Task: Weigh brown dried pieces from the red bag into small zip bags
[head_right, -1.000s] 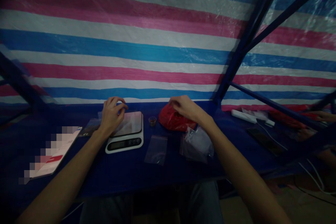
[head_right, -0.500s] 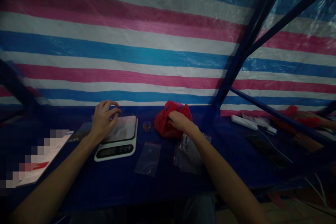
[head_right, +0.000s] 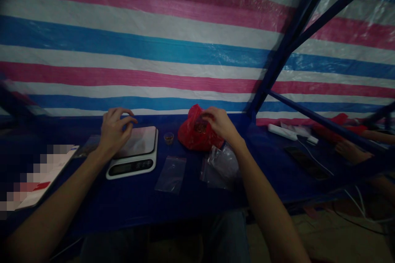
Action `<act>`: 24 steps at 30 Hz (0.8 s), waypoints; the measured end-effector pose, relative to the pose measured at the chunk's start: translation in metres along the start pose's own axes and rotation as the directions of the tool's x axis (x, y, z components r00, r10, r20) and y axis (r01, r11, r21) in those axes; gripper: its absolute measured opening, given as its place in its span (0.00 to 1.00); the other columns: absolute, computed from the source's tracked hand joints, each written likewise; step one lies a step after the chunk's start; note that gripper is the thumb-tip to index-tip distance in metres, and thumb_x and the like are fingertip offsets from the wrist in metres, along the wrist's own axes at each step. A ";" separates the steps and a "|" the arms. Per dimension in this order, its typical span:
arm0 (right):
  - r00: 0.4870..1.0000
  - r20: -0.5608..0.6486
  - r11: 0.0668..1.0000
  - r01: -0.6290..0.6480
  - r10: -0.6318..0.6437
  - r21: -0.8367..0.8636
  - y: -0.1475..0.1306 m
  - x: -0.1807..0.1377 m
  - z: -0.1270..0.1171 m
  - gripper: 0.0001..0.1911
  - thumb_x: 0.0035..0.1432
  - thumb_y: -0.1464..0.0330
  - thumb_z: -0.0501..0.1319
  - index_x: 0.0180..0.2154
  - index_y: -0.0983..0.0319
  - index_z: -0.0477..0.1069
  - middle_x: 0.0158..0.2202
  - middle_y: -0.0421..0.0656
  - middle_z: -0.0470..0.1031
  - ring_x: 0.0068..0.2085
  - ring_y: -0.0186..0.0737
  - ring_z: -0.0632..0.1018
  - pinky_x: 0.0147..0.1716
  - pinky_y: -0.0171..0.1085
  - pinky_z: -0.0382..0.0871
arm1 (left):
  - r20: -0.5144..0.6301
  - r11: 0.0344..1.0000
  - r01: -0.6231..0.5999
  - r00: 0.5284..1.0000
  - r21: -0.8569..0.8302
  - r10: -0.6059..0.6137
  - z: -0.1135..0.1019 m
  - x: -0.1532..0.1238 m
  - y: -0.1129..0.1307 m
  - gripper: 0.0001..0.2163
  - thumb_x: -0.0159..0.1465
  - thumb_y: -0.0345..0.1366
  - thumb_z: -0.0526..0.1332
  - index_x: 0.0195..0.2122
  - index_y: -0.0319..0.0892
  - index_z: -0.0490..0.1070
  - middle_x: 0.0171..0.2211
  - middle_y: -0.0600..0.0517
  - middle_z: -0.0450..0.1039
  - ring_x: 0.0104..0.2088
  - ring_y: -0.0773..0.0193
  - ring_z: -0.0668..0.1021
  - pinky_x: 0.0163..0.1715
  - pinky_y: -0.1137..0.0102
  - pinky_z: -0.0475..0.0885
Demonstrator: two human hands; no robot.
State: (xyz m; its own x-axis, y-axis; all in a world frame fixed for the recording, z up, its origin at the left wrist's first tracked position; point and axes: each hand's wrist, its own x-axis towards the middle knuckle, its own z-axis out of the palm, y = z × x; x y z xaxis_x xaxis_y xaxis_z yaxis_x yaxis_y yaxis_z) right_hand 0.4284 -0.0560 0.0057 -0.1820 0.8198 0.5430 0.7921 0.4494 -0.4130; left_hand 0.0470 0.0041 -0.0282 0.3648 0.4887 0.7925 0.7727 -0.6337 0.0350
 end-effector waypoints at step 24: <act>0.984 0.176 0.842 -0.103 0.010 0.529 -0.066 0.005 0.114 0.07 0.58 0.74 0.66 0.40 0.63 0.78 0.38 0.45 0.81 0.38 0.39 0.81 0.41 0.39 0.75 | -0.004 1.000 -0.027 1.000 -0.014 0.027 0.002 0.001 0.004 0.09 0.61 0.25 0.59 0.31 0.45 0.76 0.43 0.48 0.75 0.49 0.50 0.72 0.46 0.54 0.67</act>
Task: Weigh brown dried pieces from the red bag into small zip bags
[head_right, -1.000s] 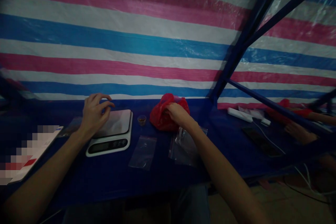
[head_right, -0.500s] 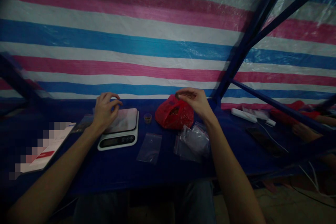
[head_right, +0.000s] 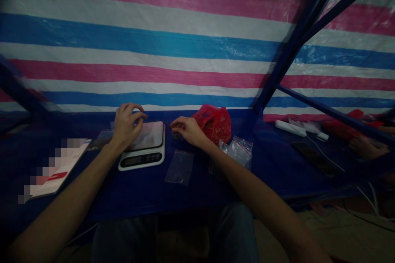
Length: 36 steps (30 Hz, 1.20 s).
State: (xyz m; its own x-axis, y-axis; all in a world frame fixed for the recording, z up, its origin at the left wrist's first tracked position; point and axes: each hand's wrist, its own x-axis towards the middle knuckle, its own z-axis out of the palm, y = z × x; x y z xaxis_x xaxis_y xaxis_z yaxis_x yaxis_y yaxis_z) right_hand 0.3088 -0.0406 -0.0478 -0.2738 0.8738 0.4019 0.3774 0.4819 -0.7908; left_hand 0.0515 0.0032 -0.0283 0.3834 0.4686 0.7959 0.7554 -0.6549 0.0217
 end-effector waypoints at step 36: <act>0.982 0.075 0.874 -0.119 0.173 -0.470 -0.021 -0.018 -0.118 0.17 0.52 0.82 0.53 0.29 0.64 0.79 0.25 0.43 0.80 0.28 0.39 0.79 0.33 0.36 0.71 | 0.032 0.999 0.045 0.998 -0.007 -0.045 0.003 -0.001 -0.005 0.09 0.62 0.28 0.57 0.30 0.46 0.76 0.43 0.47 0.75 0.50 0.48 0.71 0.46 0.53 0.66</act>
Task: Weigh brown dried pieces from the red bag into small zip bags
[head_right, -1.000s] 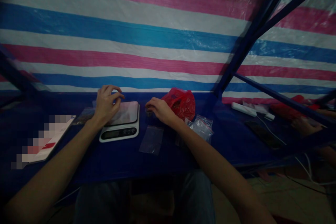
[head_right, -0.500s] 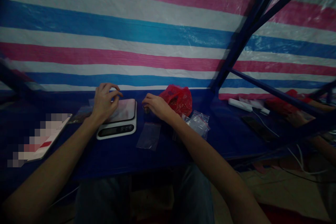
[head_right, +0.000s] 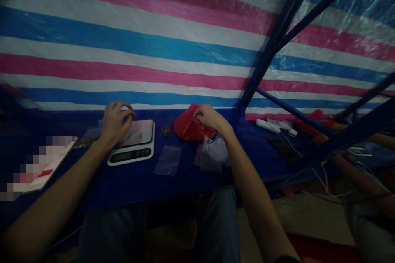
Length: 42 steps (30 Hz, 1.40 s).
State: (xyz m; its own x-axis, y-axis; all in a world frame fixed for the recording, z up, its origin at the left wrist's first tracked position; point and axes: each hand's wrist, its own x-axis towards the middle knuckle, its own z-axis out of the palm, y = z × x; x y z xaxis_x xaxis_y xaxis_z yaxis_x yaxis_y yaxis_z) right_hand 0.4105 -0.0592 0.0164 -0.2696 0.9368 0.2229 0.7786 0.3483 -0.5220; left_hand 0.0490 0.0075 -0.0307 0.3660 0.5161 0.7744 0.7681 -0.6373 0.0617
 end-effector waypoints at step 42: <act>0.992 -0.045 0.968 0.101 -0.115 -0.231 0.024 0.007 0.040 0.16 0.58 0.79 0.64 0.48 0.63 0.78 0.48 0.51 0.81 0.49 0.48 0.79 0.50 0.42 0.70 | 0.016 1.000 0.012 1.000 -0.016 -0.012 0.000 0.000 0.003 0.10 0.61 0.28 0.57 0.30 0.47 0.76 0.43 0.48 0.75 0.50 0.49 0.71 0.47 0.53 0.66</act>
State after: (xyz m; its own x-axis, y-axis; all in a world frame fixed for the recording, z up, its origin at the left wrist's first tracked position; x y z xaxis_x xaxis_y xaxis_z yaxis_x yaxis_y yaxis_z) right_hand 0.4044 -0.0430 -0.0270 -0.3313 0.8883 0.3181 0.8572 0.4243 -0.2919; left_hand 0.0514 0.0062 -0.0304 0.3653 0.5323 0.7637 0.7641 -0.6401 0.0807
